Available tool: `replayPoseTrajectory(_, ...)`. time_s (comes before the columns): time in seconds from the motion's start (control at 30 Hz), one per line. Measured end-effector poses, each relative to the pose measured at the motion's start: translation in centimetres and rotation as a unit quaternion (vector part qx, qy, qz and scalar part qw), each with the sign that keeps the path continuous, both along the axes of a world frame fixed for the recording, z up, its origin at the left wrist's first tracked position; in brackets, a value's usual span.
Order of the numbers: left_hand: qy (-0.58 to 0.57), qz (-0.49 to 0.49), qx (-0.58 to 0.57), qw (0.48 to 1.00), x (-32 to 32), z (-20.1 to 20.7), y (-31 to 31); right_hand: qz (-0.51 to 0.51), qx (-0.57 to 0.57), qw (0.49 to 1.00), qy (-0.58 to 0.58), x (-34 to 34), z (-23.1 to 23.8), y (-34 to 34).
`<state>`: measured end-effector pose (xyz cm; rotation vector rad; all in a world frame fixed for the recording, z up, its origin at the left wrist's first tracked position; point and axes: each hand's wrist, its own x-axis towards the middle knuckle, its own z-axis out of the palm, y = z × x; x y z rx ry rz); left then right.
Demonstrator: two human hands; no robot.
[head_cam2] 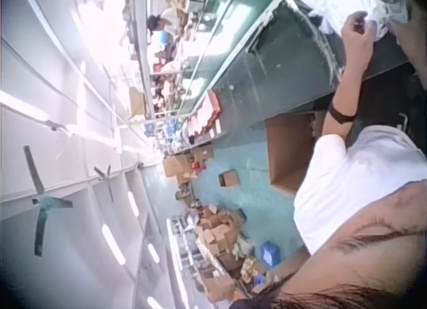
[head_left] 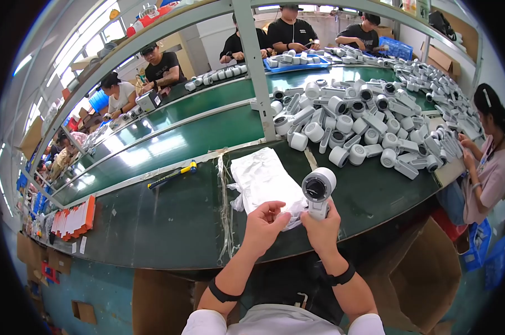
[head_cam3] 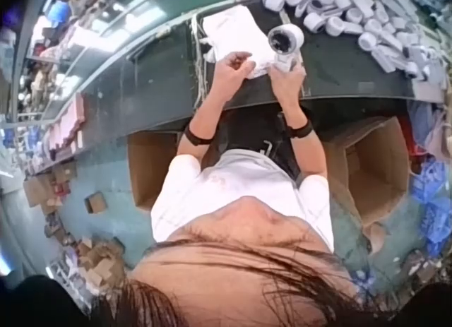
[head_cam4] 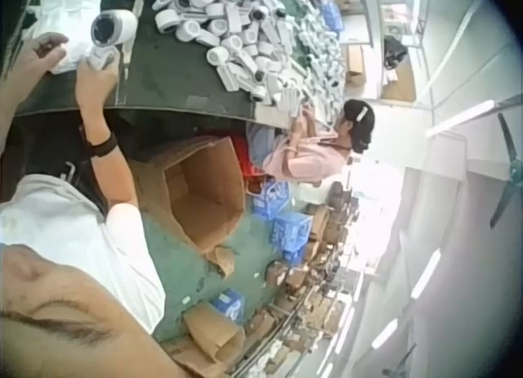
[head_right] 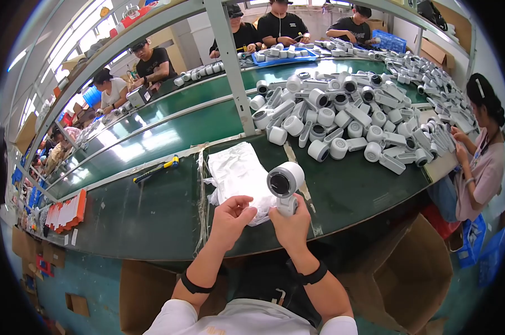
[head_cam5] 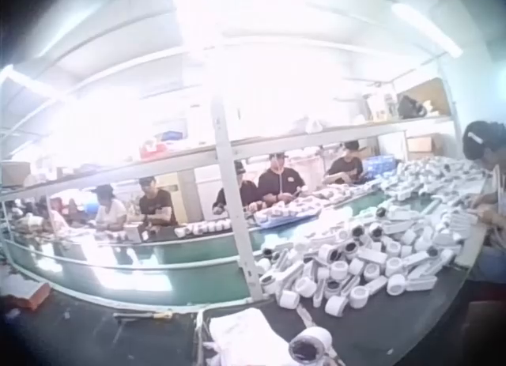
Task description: The person packages white plastic components by hand, picking up a component from a pile, sliding it into a plastic bag, and placing the bagged item into a cardboard box.
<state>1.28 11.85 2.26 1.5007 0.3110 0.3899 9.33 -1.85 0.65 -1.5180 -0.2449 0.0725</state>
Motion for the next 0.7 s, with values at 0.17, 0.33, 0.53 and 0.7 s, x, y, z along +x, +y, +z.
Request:
replayPoseTrajectory(0.17, 0.018, 0.046, 0.063, 0.997, 0.9, 0.4, 0.1, -0.057, -0.020, 0.996, -0.064, 0.2, 0.0, -0.6)
replayPoseTrajectory(0.33, -0.077, 0.063, -0.322, 0.942, 1.8, 1.5, -1.0, -0.051, -0.016, 0.998, -0.036, -0.4, 0.3, -1.5)
replayPoseTrajectory(0.53, -0.057, 0.050, -0.110, 0.991, 2.3, 0.5, -1.0, 0.020, 0.006, 0.999, -0.038, -1.8, 2.1, -5.0)
replayPoseTrajectory(0.7, -0.064, 0.012, -0.101, 0.993, 2.6, 0.5, -1.8, 0.279, 0.031, 0.956, 0.080, -2.1, 3.4, -10.9)
